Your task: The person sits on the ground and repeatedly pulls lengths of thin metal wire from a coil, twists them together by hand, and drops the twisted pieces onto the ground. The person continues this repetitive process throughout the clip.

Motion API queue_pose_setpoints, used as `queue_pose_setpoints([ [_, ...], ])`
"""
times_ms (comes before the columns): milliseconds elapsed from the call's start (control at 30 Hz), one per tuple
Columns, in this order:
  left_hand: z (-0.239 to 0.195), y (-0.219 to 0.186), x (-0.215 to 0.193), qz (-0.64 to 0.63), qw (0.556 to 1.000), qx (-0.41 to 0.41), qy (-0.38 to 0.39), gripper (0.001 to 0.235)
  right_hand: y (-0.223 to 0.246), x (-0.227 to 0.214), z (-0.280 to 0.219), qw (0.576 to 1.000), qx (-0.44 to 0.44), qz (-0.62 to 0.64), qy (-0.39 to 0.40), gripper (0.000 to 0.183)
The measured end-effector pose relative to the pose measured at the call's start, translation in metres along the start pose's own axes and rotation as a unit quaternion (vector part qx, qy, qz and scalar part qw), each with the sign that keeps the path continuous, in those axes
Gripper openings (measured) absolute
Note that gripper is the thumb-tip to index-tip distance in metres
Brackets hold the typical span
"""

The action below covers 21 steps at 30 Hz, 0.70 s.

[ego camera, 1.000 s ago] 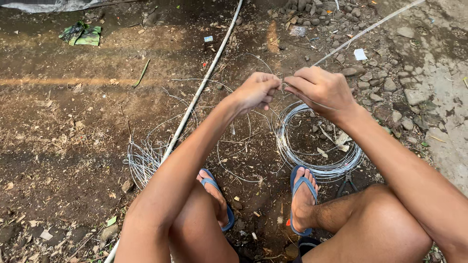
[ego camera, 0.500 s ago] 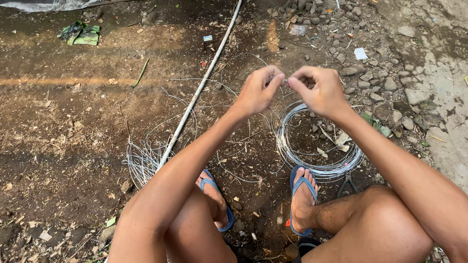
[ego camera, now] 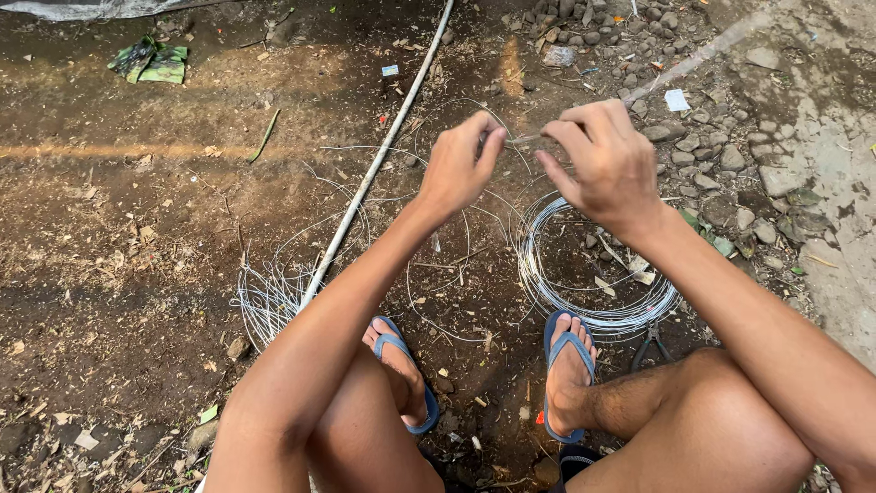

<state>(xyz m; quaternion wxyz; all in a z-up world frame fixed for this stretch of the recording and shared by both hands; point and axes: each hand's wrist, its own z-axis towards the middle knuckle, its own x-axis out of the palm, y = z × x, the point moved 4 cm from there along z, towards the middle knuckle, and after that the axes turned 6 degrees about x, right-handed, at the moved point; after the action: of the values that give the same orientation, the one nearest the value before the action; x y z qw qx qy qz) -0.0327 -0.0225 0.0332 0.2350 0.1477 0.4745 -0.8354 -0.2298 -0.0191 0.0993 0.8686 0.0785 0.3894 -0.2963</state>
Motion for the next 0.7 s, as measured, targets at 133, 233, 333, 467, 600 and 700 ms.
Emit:
queue_pose_setpoints([
  [133, -0.005, -0.021, 0.008, 0.030, 0.996, 0.083, 0.012, 0.016, 0.001, 0.017, -0.002, 0.991, 0.041, 0.101, 0.072, 0.023],
  [233, -0.007, -0.031, 0.006, 0.034, 0.993, 0.111, -0.005, 0.019, -0.010, 0.045, -0.014, 0.905, 0.194, 0.319, 0.204, 0.016],
  [333, -0.001, -0.029, 0.003, -0.068, 0.994, 0.079, -0.019, 0.021, -0.020, 0.067, -0.023, 0.766, 0.301, 0.502, 0.266, 0.018],
  [467, 0.000, -0.010, 0.013, -0.318, 0.938, -0.140, 0.008, 0.020, -0.023, 0.065, -0.023, 0.731, 0.289, 0.561, 0.259, 0.020],
  [600, -0.006, -0.002, 0.026, -0.402, 0.881, -0.235, 0.084, 0.027, -0.015, 0.056, -0.023, 0.696, 0.338, 0.569, 0.279, 0.022],
  [700, -0.005, 0.004, 0.025, -0.325, 0.923, -0.187, 0.083, 0.041, -0.009, 0.041, -0.016, 0.903, 0.164, 0.316, 0.242, 0.019],
])
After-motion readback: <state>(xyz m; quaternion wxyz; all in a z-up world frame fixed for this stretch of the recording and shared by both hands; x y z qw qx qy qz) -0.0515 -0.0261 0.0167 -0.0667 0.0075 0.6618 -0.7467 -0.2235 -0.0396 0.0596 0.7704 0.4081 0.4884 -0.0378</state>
